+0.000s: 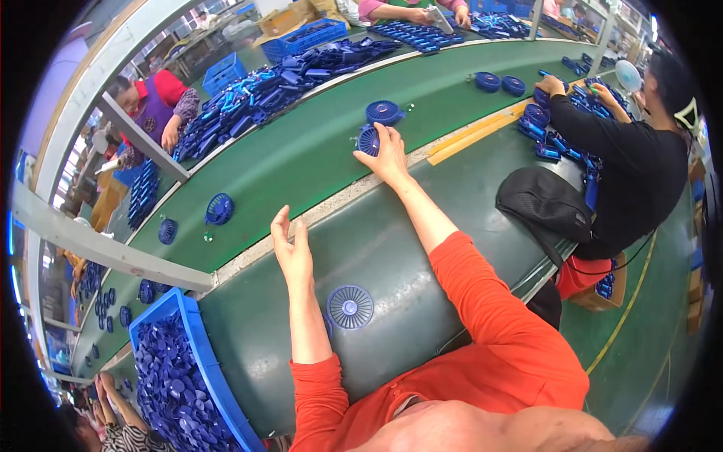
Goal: The person assembles small electric fans along a conveyor line by taking fan grilles and motor housings, pressing the grille pieces together around the components by hand, and setting the assembled fans on the table.
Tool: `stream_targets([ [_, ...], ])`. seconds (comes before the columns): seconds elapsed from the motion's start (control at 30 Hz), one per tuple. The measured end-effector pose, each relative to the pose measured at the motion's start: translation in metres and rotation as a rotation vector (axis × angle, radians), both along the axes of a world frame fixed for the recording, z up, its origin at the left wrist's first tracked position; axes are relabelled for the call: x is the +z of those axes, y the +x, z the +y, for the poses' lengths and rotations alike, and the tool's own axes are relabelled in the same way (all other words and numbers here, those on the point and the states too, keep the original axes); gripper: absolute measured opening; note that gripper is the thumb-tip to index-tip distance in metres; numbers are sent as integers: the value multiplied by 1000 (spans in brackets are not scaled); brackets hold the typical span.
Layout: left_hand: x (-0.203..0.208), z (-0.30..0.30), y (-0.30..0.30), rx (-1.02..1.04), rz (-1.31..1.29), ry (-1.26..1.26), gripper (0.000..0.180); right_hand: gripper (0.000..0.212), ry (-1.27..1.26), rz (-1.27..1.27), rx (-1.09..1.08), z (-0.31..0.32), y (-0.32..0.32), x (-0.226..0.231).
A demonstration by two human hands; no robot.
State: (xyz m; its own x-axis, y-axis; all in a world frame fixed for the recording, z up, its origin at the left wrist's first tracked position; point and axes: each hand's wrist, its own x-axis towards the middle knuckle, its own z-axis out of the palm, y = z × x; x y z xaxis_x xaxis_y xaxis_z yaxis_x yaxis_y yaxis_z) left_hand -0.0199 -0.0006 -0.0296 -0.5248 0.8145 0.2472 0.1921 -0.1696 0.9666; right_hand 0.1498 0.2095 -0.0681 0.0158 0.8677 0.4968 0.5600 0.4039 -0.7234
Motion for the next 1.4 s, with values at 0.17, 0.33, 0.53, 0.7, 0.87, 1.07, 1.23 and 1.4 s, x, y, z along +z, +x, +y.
stream_targets([
  [0.17,-1,-3,-10,22,5,-11,41,93,-85,129,408,-26,-39,-4],
  [0.33,4,-4,-27,74,87,-55,44,81,23,-247,355,-38,-39,8],
  [0.53,-21,22,-137,396,486,-171,46,32,99,-64,845,-91,-71,47],
  [0.7,-23,48,-192,496,701,-371,47,71,30,-438,1568,-190,-75,64],
  [0.87,-21,70,-186,477,701,-607,43,78,165,-841,1562,-236,-68,39],
  [1.07,-31,83,-184,404,687,-519,29,61,132,-657,1411,-217,-73,35],
  [1.23,-44,85,-184,444,661,-481,37,37,107,-427,1485,-203,-81,37],
  [1.4,-38,74,-163,270,735,-527,32,23,-26,-161,1206,-172,-79,48],
])
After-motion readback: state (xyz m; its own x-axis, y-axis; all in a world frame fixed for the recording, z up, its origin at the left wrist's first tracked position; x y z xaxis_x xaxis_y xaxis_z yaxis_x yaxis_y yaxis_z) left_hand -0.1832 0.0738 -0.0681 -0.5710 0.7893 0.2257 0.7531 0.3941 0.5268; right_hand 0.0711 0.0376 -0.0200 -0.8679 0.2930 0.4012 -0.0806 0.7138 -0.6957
